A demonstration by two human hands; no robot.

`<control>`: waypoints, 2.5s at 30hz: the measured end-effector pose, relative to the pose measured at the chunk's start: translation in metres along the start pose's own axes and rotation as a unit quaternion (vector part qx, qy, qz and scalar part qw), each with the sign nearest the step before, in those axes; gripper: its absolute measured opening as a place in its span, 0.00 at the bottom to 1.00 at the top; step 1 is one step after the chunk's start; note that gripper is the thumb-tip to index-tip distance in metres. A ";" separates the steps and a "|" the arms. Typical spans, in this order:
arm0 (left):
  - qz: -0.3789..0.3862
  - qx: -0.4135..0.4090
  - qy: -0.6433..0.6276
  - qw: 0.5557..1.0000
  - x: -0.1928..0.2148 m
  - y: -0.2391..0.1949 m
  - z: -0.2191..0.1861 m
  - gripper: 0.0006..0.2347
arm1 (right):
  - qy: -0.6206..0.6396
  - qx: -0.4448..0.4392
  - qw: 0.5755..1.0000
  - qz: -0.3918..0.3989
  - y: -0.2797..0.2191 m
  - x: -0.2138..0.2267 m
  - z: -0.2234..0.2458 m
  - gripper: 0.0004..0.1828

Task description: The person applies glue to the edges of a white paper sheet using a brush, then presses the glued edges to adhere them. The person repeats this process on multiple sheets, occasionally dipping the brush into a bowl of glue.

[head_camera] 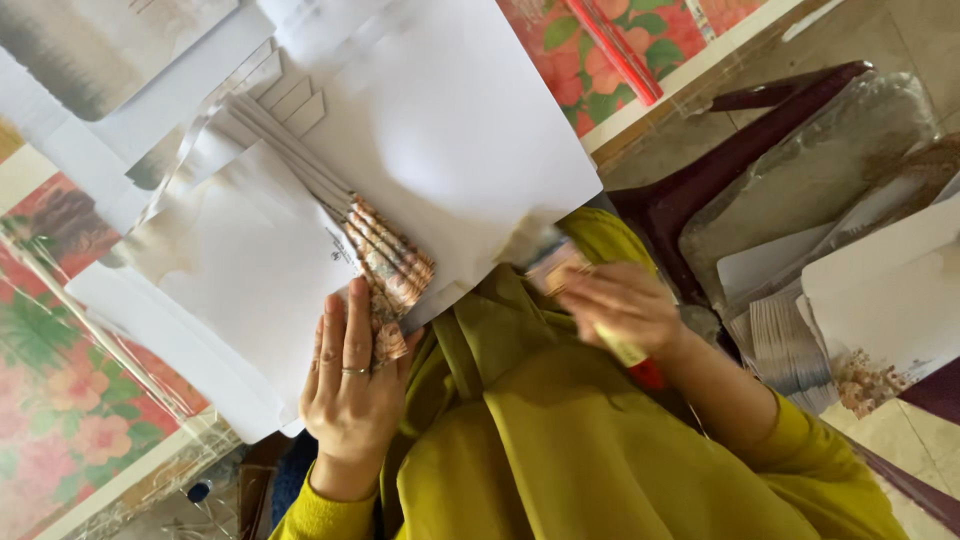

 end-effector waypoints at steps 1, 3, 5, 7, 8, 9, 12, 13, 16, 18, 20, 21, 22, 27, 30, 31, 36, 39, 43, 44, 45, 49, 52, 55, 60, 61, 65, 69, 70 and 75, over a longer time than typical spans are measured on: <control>-0.002 0.000 -0.009 1.000 0.000 -0.002 0.000 0.13 | 0.079 -0.008 0.997 -0.024 -0.005 0.008 -0.010 0.18; 0.000 0.001 -0.020 1.000 -0.001 -0.006 0.001 0.15 | 0.158 -0.021 0.986 -0.048 -0.015 0.025 -0.015 0.16; 0.003 0.005 -0.019 1.000 -0.002 -0.006 0.003 0.15 | -0.015 -0.170 0.984 -0.048 -0.024 0.047 -0.026 0.04; 0.002 0.008 -0.029 1.000 -0.003 -0.005 0.004 0.14 | -0.002 -0.194 0.980 -0.039 -0.033 0.057 -0.039 0.04; 0.002 0.011 -0.036 0.999 -0.002 -0.005 0.005 0.14 | 0.012 -0.217 0.976 -0.031 -0.038 0.061 -0.045 0.04; -0.003 0.013 -0.034 0.999 -0.001 -0.004 0.005 0.14 | 0.011 -0.211 0.977 -0.031 -0.045 0.064 -0.045 0.04; -0.011 0.037 -0.065 0.997 0.000 -0.011 0.012 0.10 | 0.199 -0.451 0.841 -0.223 -0.057 0.084 -0.087 0.10; -0.023 0.079 -0.130 0.988 -0.003 -0.019 0.021 0.09 | 0.338 -0.447 0.811 -0.171 -0.016 0.071 -0.090 0.10; -0.024 0.092 -0.166 0.981 -0.011 -0.027 0.022 0.14 | 0.528 -0.445 0.723 -0.036 0.059 0.031 -0.080 0.08; -0.008 0.068 -0.141 0.988 -0.007 -0.021 0.015 0.15 | 0.580 -0.455 0.674 0.046 0.093 0.006 -0.068 0.07; 0.007 0.031 -0.100 0.994 0.007 -0.008 0.008 0.14 | 0.521 -0.338 0.761 0.188 0.141 -0.008 -0.045 0.09; 0.007 0.034 -0.100 0.994 0.007 -0.007 0.008 0.14 | 0.521 -0.338 0.760 0.190 0.155 -0.013 -0.034 0.09; 0.000 0.037 -0.100 0.994 0.009 -0.006 0.009 0.11 | 0.408 -0.337 0.812 0.245 0.166 -0.020 -0.025 0.09; -0.026 0.150 -0.250 0.956 0.003 -0.034 0.041 0.12 | 0.100 -0.398 0.823 0.393 0.176 -0.053 -0.003 0.33; -0.188 0.258 -0.304 0.897 0.017 -0.104 0.088 0.18 | 0.066 -0.400 0.787 0.466 0.174 -0.070 0.002 0.35; -0.107 0.172 -0.081 0.976 0.007 -0.137 0.086 0.03 | 0.083 -0.427 0.761 0.481 0.174 -0.071 0.002 0.36; -0.040 0.027 -0.246 0.968 0.024 -0.017 0.018 0.20 | 0.164 -0.493 0.688 0.506 0.152 -0.049 -0.015 0.32; -0.088 -0.064 -0.190 0.976 0.024 -0.002 0.004 0.09 | 0.186 -0.521 0.757 0.347 0.130 -0.001 -0.048 0.30; -0.127 -0.027 -0.207 0.970 0.075 -0.013 0.032 0.08 | 0.226 -0.519 0.818 -0.100 0.079 0.091 -0.099 0.08; -0.146 0.008 -0.107 0.983 0.089 -0.020 0.038 0.15 | 0.209 -0.467 0.807 -0.295 0.060 0.126 -0.107 0.12; -0.147 0.008 -0.106 0.983 0.086 -0.016 0.036 0.15 | 0.210 -0.465 0.807 -0.296 0.038 0.129 -0.110 0.12; -0.062 0.062 -0.119 0.989 0.029 0.005 0.035 0.08 | 0.189 -0.403 0.754 -0.482 -0.052 0.139 -0.094 0.19; -0.089 0.003 -0.042 0.995 0.010 0.003 0.023 0.12 | 0.062 -0.181 0.930 -0.313 -0.029 0.117 -0.054 0.14; -0.076 -0.003 -0.033 0.997 0.005 -0.007 0.018 0.15 | 0.033 -0.026 0.989 -0.140 -0.016 0.059 -0.004 0.05; -0.104 -0.014 0.016 0.994 0.002 -0.008 0.016 0.16 | -0.023 0.024 0.994 -0.108 0.026 0.009 0.029 0.07; -0.096 -0.014 0.020 0.995 0.001 -0.007 0.016 0.15 | -0.010 0.012 0.996 -0.090 0.014 0.010 0.015 0.04; -0.080 -0.009 0.009 0.997 0.001 -0.004 0.017 0.14 | -0.017 -0.044 0.992 -0.115 -0.015 0.035 -0.022 0.06; -0.082 -0.017 0.013 0.996 0.003 -0.004 0.014 0.15 | -0.010 -0.062 0.991 -0.114 -0.002 0.029 0.020 0.02; -0.082 -0.018 0.018 0.996 0.003 -0.005 0.013 0.15 | 0.030 -0.030 0.977 -0.211 0.022 0.028 0.039 0.01; -0.076 -0.009 0.008 0.997 0.003 -0.002 0.012 0.16 | 0.020 0.056 0.990 -0.129 0.022 0.005 0.022 0.05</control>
Point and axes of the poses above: each hand's wrist, its own y-axis towards the middle knuckle, its own x-axis out of the back of the hand, z = x × y, the point moved 8 cm from there along y, towards the middle knuckle, and after that the axes turned 3 degrees about z, right-handed, at the moved point
